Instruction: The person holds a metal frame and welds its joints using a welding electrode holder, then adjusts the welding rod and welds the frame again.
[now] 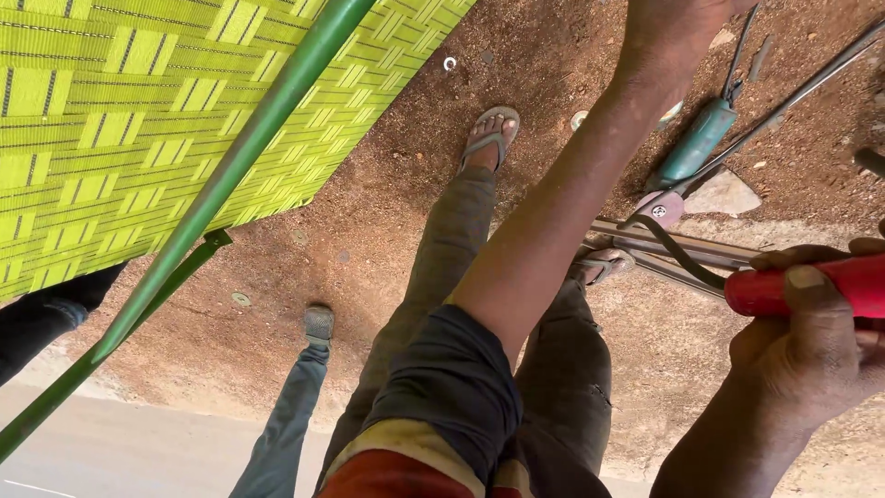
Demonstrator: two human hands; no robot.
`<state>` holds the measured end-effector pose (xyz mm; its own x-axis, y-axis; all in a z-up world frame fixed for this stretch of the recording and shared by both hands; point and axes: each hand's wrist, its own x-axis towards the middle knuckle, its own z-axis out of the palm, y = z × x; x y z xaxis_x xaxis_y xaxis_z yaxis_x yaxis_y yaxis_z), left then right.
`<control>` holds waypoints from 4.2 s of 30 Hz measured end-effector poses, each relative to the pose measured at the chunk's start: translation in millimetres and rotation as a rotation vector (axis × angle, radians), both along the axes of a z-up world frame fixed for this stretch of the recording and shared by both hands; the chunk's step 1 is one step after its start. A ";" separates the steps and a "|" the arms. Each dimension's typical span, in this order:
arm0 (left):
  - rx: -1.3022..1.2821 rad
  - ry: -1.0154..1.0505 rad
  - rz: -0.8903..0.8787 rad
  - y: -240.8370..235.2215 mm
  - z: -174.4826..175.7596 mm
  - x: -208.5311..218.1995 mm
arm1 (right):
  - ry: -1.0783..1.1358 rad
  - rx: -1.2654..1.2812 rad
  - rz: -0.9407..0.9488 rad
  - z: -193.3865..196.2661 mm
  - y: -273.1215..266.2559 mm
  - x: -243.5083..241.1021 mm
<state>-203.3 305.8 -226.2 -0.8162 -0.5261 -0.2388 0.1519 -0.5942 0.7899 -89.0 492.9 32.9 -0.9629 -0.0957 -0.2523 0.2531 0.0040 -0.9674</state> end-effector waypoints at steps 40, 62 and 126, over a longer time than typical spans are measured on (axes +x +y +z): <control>0.129 0.390 -0.022 5.8 -22.8 -25.7 | 0.355 0.333 0.342 -27.1 -53.0 -30.5; 0.188 0.453 -0.015 -14.4 24.0 -35.4 | 0.381 0.337 0.348 -38.3 -61.7 -39.0; -1.840 -0.583 0.023 -172.9 242.3 256.7 | 0.015 -0.297 0.138 -29.5 -147.6 20.5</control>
<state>53.5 132.9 16.2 -0.8430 -0.4184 0.3380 -0.3267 0.8975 0.2962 -68.4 345.2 3.4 -0.9392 -0.2926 -0.1795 0.2552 -0.2455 -0.9352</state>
